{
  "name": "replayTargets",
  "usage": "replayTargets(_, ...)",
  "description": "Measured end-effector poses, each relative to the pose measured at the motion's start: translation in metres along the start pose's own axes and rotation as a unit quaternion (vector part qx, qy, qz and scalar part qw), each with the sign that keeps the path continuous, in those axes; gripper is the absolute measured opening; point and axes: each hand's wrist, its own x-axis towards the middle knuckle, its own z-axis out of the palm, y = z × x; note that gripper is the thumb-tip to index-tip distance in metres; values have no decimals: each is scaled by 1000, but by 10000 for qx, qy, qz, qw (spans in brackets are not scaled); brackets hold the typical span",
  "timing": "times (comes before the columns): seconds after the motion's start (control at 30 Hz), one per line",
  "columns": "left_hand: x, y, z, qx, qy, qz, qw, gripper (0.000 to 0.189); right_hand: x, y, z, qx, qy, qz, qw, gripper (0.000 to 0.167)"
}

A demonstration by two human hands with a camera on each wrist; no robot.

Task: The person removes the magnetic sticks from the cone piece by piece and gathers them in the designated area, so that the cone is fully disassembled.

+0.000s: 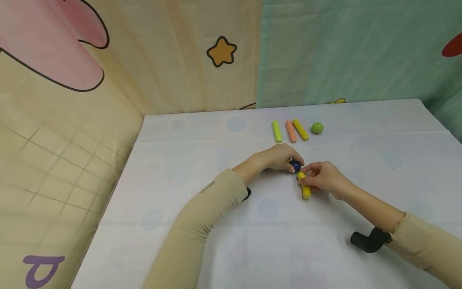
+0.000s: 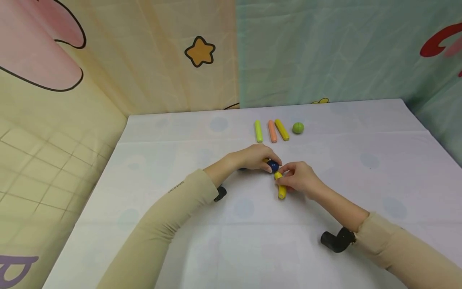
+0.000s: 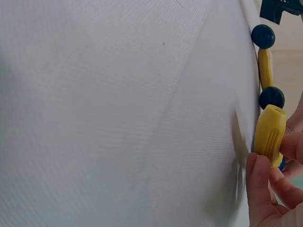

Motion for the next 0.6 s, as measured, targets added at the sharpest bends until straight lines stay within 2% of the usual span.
replayTargets(0.27, -2, 1, 1, -27, -9, 22, 10000, 38, -3, -1, -8, 366, -115, 81, 9992, 47)
replayTargets(0.6, 0, -4, 2, -110, 26, 45, 9999, 42, -7, -4, -22, 426, -7, 148, 9990, 50)
